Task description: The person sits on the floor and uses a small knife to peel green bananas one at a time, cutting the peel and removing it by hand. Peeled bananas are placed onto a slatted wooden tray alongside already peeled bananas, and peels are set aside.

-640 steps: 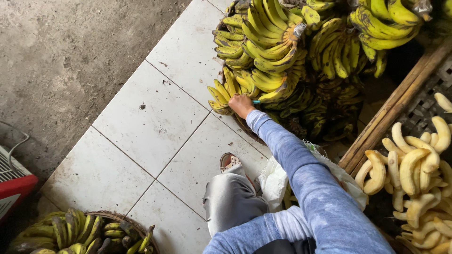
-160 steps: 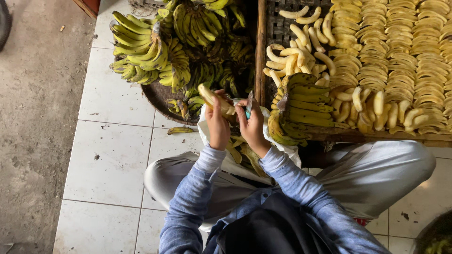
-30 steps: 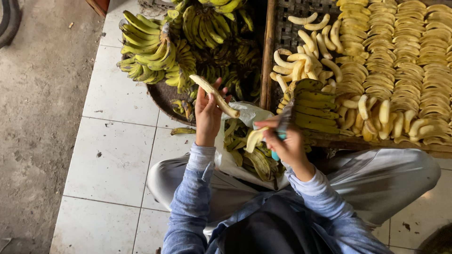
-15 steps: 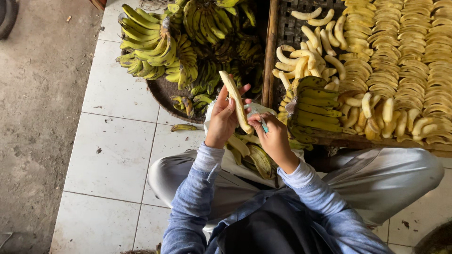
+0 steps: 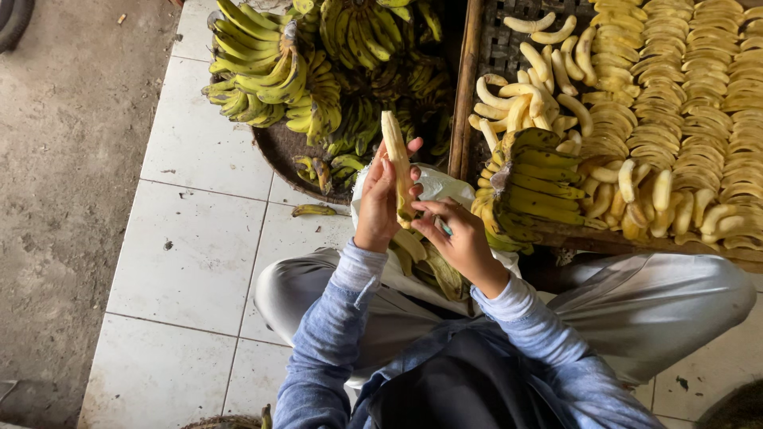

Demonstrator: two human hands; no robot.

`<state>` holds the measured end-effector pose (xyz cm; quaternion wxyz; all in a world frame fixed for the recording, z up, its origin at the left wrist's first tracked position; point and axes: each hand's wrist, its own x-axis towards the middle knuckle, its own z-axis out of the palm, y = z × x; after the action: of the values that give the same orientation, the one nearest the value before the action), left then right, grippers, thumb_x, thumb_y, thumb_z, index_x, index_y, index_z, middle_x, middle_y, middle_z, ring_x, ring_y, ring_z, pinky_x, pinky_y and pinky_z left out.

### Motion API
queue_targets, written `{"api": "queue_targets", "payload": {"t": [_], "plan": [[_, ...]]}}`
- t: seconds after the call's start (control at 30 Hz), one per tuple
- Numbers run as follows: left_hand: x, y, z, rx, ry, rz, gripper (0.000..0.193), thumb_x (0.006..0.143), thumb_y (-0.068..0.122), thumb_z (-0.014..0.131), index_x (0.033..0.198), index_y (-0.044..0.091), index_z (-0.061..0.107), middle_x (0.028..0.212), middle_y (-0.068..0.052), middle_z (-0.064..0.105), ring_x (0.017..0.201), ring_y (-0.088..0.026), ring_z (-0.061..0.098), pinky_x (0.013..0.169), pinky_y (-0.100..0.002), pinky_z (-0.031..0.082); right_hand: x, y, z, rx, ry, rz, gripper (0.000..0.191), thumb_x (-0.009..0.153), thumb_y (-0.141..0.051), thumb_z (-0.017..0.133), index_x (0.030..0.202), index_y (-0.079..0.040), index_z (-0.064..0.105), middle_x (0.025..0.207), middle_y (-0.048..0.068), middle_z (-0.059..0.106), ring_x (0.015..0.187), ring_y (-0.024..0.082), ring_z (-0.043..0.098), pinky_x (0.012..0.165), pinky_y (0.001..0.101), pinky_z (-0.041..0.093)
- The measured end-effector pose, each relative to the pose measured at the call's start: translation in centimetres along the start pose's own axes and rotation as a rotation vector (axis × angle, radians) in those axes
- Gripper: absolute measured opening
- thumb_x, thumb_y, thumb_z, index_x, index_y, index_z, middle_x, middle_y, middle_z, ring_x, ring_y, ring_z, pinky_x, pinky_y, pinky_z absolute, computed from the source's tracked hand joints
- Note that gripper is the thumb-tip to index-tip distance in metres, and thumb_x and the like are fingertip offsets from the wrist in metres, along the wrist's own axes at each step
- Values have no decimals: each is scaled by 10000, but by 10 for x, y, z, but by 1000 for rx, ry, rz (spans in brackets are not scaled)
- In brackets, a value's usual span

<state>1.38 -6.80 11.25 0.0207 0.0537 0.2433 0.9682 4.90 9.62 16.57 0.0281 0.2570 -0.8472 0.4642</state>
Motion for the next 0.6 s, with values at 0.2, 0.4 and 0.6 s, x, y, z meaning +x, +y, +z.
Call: {"api": "queue_targets", "payload": {"t": [0.2,0.4,0.6], "plan": [[1,0,-1,32,54,30,636,1120,250,502,1678,138,217,1511,-122,525,951,-140,563,759,-263,511,-6,-10,-12,-127,-114,-240,424,1060,-189,552,1463,-75,487,1015,157,735,766,292,725,615,372,546],[0,2,-1,111,26,36,660,1117,226,521,1690,146,206,1517,-132,542,940,-128,571,762,-257,508,-7,-7,-10,-190,-177,-161,386,1042,-167,573,1417,-92,523,815,121,718,653,282,696,549,395,512],[1,10,-3,186,-57,-24,665,1110,199,549,1689,96,238,1518,-164,557,950,-131,588,759,-244,498,-8,5,-6,-227,-199,-132,296,1035,-181,600,1328,-141,575,786,103,725,656,282,706,536,403,511]]}}
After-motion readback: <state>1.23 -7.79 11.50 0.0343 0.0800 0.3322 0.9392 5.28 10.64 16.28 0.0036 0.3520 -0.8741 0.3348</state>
